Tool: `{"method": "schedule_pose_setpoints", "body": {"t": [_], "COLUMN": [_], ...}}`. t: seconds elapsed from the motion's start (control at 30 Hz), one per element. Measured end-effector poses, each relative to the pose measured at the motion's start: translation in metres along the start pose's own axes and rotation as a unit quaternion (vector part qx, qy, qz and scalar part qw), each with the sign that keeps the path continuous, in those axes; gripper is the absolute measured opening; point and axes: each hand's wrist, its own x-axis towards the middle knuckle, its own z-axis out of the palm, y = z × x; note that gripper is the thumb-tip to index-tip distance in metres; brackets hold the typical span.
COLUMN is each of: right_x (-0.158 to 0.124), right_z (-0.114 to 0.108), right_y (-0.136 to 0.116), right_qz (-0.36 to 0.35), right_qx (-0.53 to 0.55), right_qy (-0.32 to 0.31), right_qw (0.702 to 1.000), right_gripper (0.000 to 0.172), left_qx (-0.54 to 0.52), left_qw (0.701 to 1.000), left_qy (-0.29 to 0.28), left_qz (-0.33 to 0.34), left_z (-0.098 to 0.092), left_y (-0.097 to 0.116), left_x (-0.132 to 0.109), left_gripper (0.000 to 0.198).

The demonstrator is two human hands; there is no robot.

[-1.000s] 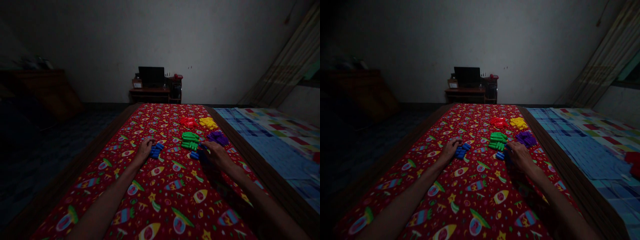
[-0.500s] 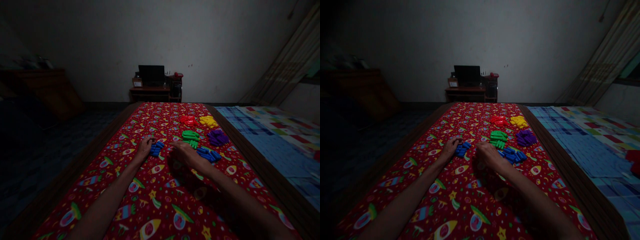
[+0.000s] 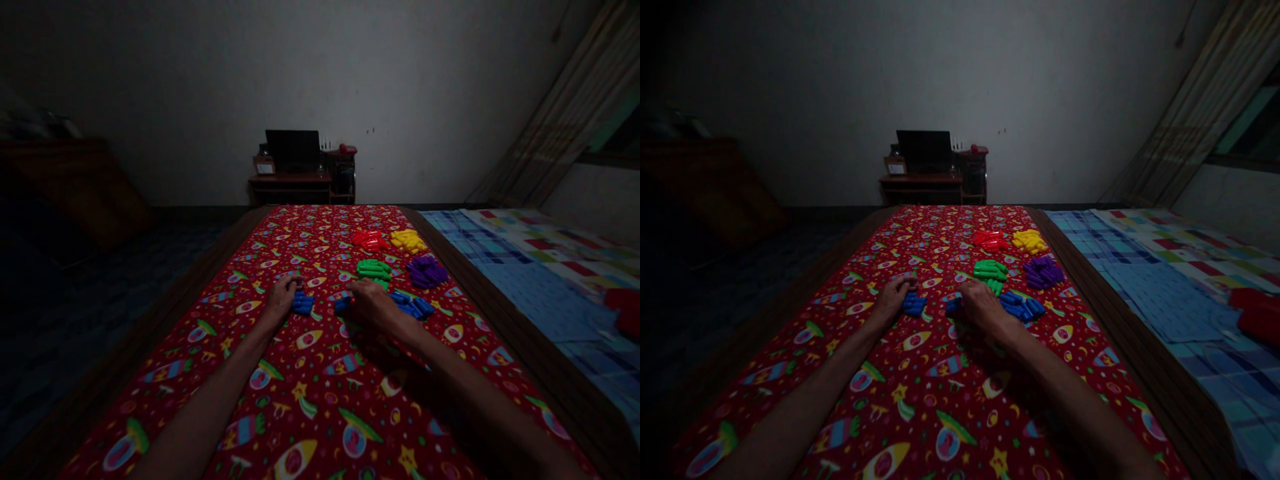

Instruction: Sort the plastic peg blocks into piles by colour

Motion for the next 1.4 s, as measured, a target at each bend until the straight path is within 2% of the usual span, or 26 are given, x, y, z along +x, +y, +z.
{"method": "schedule_pose_setpoints", "body": {"t": [0.1, 0.2, 0.27, 0.4, 0.5, 0.57, 0.73, 0.9, 1.0, 1.13, 1.27, 1.33, 1.4], "right_x": [-0.030, -0.045, -0.043, -0.027, -0.025, -0.033, -0.061, -0.056, -0.052, -0.059, -0.068, -0.073, -0.078], "right_z": [-0.031, -0.042, -0.031, 0.013, 0.033, 0.033, 0.010, 0.002, -0.001, -0.019, -0.047, -0.055, -0.055], "right_y": [0.023, 0.022, 0.006, -0.031, -0.037, -0.029, -0.011, -0.021, -0.023, -0.002, 0.041, 0.061, 0.073], "right_qz": [0.048, 0.045, 0.012, -0.067, -0.078, -0.082, -0.062, -0.073, -0.083, -0.072, -0.004, 0.037, 0.060], "right_qx": [-0.028, 0.005, 0.021, -0.011, -0.025, -0.011, -0.009, -0.032, -0.016, -0.005, -0.041, -0.050, -0.030], "right_qy": [0.036, 0.040, 0.016, -0.045, -0.061, -0.069, -0.064, -0.085, -0.070, 0.026, 0.131, 0.132, 0.101], "right_qw": [0.998, 0.998, 1.000, 0.997, 0.995, 0.994, 0.996, 0.993, 0.994, 0.997, 0.991, 0.989, 0.993], "right_gripper": [0.024, 0.022, 0.021, 0.026, 0.026, 0.029, 0.046, 0.033, 0.023, 0.026, 0.034, 0.034, 0.032], "left_qx": [-0.002, 0.003, 0.014, 0.033, 0.039, 0.042, 0.045, 0.055, 0.059, 0.055, 0.048, 0.047, 0.049], "left_qw": [1.000, 1.000, 1.000, 0.999, 0.999, 0.999, 0.999, 0.998, 0.998, 0.998, 0.998, 0.998, 0.998], "left_qy": [0.000, -0.005, -0.009, -0.012, -0.012, -0.016, -0.022, -0.020, -0.019, -0.020, -0.018, -0.020, -0.021], "left_qz": [0.000, -0.002, -0.001, -0.001, -0.002, 0.002, 0.006, 0.002, 0.013, 0.018, 0.020, 0.022, 0.024], "left_z": [-0.001, -0.002, -0.002, -0.003, -0.003, -0.003, -0.002, -0.003, -0.004, -0.003, -0.002, -0.002, -0.003], "left_y": [0.001, 0.002, 0.002, 0.002, 0.001, 0.000, 0.000, 0.003, 0.004, 0.004, 0.004, 0.003, 0.002], "left_x": [0.001, 0.002, 0.002, 0.002, 0.002, 0.003, 0.003, 0.001, -0.001, 0.000, 0.001, 0.002, 0.002], "left_gripper": [0.024, 0.024, 0.025, 0.026, 0.027, 0.027, 0.028, 0.028, 0.027, 0.026, 0.026, 0.027, 0.026]}}
